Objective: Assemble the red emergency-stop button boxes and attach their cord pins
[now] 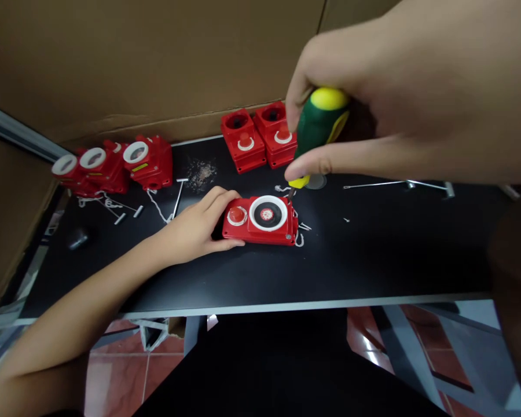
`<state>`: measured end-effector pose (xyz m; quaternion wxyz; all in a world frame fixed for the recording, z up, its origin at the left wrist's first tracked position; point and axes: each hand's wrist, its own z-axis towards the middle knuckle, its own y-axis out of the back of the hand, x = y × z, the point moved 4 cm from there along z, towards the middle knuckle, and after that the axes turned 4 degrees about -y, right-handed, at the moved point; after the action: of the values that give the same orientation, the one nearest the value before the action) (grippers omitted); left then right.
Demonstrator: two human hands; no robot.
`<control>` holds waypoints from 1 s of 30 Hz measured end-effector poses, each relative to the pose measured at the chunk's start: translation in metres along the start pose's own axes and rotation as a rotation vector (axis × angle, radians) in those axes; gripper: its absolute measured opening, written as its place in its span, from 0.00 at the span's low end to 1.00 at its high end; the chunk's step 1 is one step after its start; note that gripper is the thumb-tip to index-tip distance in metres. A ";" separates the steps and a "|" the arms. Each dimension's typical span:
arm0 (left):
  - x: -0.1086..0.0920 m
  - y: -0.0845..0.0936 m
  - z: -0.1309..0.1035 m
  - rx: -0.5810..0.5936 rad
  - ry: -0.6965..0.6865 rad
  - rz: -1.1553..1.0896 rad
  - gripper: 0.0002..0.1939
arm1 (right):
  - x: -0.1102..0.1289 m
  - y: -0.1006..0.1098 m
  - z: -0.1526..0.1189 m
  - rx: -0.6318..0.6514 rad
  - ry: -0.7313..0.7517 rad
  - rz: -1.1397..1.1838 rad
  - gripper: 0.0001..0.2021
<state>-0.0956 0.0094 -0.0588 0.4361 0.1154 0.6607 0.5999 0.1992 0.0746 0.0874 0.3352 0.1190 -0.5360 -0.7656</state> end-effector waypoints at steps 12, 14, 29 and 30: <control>-0.003 -0.009 0.000 -0.029 -0.116 0.041 0.41 | 0.029 -0.016 -0.039 -0.257 0.073 0.086 0.22; -0.005 -0.010 -0.001 -0.027 -0.125 0.030 0.41 | 0.036 -0.017 -0.042 -0.316 0.124 0.076 0.17; -0.005 -0.015 0.000 -0.010 -0.160 -0.015 0.39 | 0.051 -0.012 -0.033 -0.338 -0.006 0.059 0.13; -0.006 -0.015 0.000 -0.005 -0.162 -0.016 0.39 | 0.051 -0.009 -0.034 -0.349 -0.022 0.080 0.15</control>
<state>-0.0871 0.0015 -0.0699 0.4931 0.1571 0.6226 0.5870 0.1762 0.0188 0.0749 0.3752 0.0291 -0.4028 -0.8344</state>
